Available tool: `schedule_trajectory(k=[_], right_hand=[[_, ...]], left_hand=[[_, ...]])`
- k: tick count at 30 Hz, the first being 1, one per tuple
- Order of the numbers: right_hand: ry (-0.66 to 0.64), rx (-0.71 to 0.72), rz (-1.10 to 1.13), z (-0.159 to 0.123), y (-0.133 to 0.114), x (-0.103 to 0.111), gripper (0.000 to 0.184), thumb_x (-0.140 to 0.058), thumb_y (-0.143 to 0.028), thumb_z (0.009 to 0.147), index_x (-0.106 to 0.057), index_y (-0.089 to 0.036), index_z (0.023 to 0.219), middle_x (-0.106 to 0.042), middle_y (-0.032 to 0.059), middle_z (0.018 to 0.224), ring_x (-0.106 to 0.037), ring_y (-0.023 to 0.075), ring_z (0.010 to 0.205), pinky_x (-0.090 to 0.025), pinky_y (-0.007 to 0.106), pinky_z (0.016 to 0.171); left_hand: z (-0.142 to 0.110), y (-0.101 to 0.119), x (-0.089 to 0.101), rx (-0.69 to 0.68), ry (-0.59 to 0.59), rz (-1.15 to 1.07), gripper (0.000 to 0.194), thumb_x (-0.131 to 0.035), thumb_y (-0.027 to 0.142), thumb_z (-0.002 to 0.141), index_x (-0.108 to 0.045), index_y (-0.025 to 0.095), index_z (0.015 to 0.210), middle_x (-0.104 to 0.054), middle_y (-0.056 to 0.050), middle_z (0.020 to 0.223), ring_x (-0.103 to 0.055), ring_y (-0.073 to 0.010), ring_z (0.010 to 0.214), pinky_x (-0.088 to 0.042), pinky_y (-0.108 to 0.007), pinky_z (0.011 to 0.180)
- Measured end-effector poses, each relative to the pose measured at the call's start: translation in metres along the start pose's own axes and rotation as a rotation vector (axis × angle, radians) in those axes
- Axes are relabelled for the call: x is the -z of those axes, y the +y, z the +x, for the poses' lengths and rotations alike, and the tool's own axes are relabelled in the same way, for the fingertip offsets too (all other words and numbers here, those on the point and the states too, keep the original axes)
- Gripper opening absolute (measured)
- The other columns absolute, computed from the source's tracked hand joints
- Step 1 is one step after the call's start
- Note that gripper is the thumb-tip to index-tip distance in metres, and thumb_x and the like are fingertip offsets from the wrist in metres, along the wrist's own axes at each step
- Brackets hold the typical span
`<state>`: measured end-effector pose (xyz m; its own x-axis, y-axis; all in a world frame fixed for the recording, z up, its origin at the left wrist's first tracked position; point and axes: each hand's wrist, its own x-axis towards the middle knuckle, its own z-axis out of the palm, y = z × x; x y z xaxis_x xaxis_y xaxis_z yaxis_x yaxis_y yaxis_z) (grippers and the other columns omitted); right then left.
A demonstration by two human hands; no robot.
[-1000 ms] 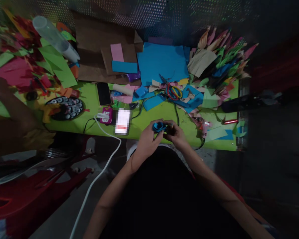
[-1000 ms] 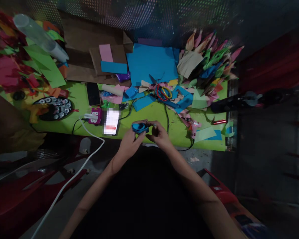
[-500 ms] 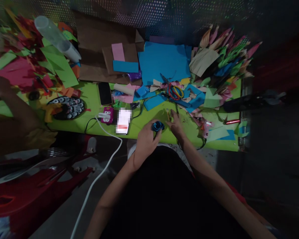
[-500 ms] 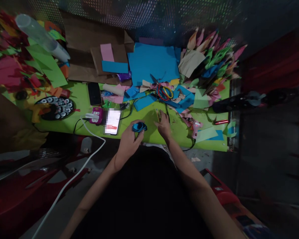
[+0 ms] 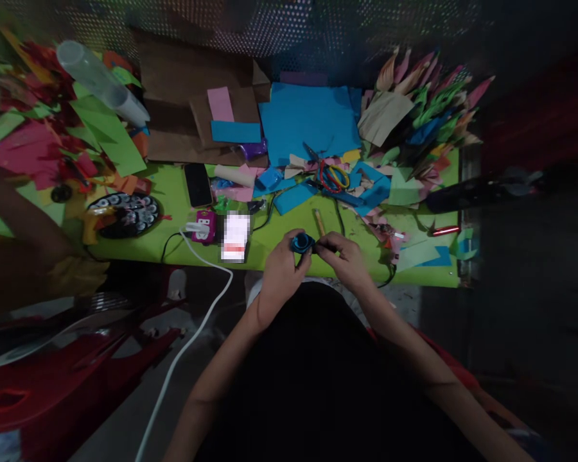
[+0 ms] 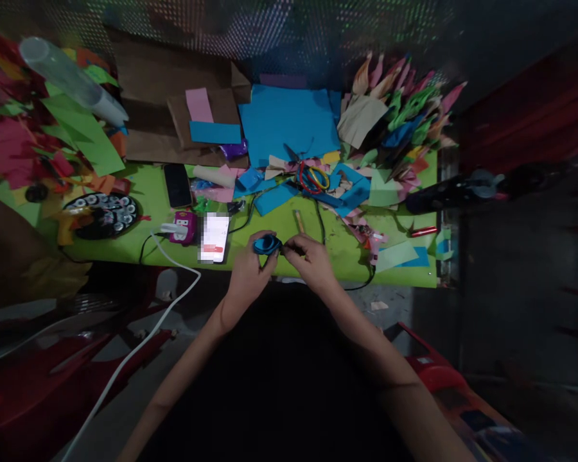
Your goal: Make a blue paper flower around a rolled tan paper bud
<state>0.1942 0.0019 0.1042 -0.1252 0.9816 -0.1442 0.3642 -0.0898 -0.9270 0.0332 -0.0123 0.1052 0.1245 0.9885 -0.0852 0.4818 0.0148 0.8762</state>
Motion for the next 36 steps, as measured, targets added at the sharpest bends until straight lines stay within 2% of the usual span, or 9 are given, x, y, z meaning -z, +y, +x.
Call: schedule_trajectory(k=[6, 10, 17, 28, 36], right_hand=[[-0.006, 0.02, 0.015, -0.001, 0.001, 0.0, 0.017, -0.06, -0.034, 0.083, -0.06, -0.023, 0.07, -0.06, -0.0001, 0.069, -0.057, 0.0182, 0.069, -0.044, 0.031, 0.065], [-0.02, 0.01, 0.041, -0.003, 0.003, 0.0, 0.017, -0.059, -0.035, 0.084, -0.061, -0.023, 0.072, -0.06, 0.0002, 0.07, -0.057, 0.0185, 0.071, -0.044, 0.031, 0.065], [0.003, -0.025, 0.118, -0.005, 0.007, -0.002, 0.018, -0.061, -0.037, 0.083, -0.063, -0.023, 0.072, -0.061, -0.0003, 0.07, -0.057, 0.0169, 0.069, -0.043, 0.029, 0.064], [0.003, -0.054, 0.171, -0.011, 0.022, 0.005, 0.016, -0.061, -0.035, 0.083, -0.064, -0.021, 0.076, -0.063, 0.0006, 0.075, -0.058, 0.0166, 0.073, -0.043, 0.03, 0.069], [0.007, -0.168, 0.254, -0.015, 0.031, 0.013, 0.02, -0.063, -0.041, 0.082, -0.065, -0.021, 0.078, -0.063, 0.0014, 0.078, -0.055, 0.0166, 0.074, -0.042, 0.03, 0.068]], left_hand=[[0.0, 0.006, 0.003, 0.088, 0.023, 0.007, 0.034, -0.066, 0.025, 0.083, -0.058, 0.021, 0.116, -0.071, -0.007, 0.112, -0.069, -0.0241, 0.1, -0.054, -0.035, 0.089], [0.001, 0.008, 0.004, 0.111, 0.016, 0.033, 0.033, -0.067, 0.026, 0.082, -0.059, 0.022, 0.114, -0.072, -0.006, 0.109, -0.07, -0.0233, 0.096, -0.054, -0.034, 0.085], [0.001, 0.005, -0.001, 0.065, 0.006, 0.107, 0.029, -0.061, 0.026, 0.087, -0.058, 0.021, 0.116, -0.072, -0.008, 0.107, -0.07, -0.0221, 0.091, -0.054, -0.033, 0.083], [0.003, 0.005, -0.008, 0.047, 0.002, 0.271, 0.029, -0.061, 0.025, 0.088, -0.058, 0.019, 0.116, -0.073, -0.007, 0.102, -0.072, -0.0202, 0.085, -0.054, -0.028, 0.077], [0.004, 0.005, -0.015, -0.072, 0.015, 0.334, 0.032, -0.061, 0.019, 0.088, -0.056, 0.018, 0.119, -0.072, -0.011, 0.113, -0.072, -0.022, 0.1, -0.056, -0.031, 0.086]])
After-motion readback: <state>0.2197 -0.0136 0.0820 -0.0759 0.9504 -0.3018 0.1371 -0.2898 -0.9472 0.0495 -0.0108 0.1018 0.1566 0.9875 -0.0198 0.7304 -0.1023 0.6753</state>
